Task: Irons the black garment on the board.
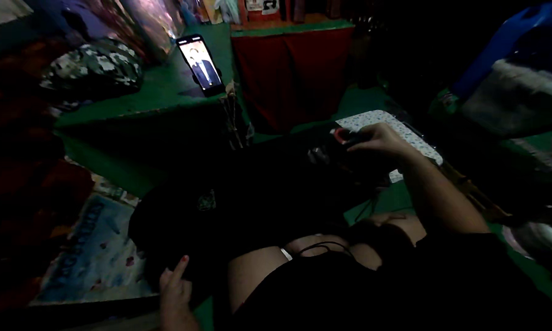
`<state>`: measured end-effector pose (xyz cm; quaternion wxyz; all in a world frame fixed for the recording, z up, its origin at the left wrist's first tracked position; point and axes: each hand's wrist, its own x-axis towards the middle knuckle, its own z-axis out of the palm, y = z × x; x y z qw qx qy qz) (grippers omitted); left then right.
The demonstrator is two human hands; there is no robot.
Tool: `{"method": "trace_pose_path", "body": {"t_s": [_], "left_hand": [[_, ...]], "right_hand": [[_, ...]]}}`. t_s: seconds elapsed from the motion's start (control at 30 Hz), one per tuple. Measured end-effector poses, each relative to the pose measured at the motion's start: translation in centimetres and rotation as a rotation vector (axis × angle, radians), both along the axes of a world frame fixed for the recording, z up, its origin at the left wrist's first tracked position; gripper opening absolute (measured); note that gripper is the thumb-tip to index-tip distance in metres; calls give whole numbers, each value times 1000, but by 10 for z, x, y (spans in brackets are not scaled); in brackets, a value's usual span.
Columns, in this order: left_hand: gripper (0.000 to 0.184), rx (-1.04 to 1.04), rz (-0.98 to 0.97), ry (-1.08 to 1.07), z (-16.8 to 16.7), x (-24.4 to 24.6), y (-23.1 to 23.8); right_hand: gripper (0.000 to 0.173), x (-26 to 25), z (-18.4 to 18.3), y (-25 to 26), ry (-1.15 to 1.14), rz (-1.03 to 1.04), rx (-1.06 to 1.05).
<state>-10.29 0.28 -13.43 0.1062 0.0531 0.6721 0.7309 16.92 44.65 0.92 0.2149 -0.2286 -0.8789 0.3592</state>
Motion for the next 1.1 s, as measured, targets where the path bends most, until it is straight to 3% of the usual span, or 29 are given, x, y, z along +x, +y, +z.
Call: {"method": "trace_pose_path", "body": {"t_s": [0.1,0.23,0.33,0.47,0.53,0.67,0.83,0.97,1.03,1.1], "left_hand": [[22,17,28,6,2,-1,3],[26,8,64,-7,4,-3,4],[27,4,71,9,8,-4,4],[43,-39,50,50,23,-6,5],[39,-16,49,79,30,-7,7],[36,-8,27,52,41,-11,9],[38,54,-18,55,41,-20,7],[44,53,-60,43,50,-35,4],[51,69,-86,31,51,-46,6],[57,82,-70,-11,53,-53,12]], "right_hand": [[25,11,6,22,242,-346,44],[36,16,-18,66,582,-627,202],[32,18,-42,85,767,-768,169],[36,28,-70,93,1006,-906,76],[37,34,-80,90,1076,-916,121],[49,43,-93,76,1022,-869,127],[63,60,-100,57,798,-947,13],[69,66,-105,46,773,-984,-53],[69,68,-113,39,810,-1007,15],[63,69,-126,28,851,-1008,214]]}}
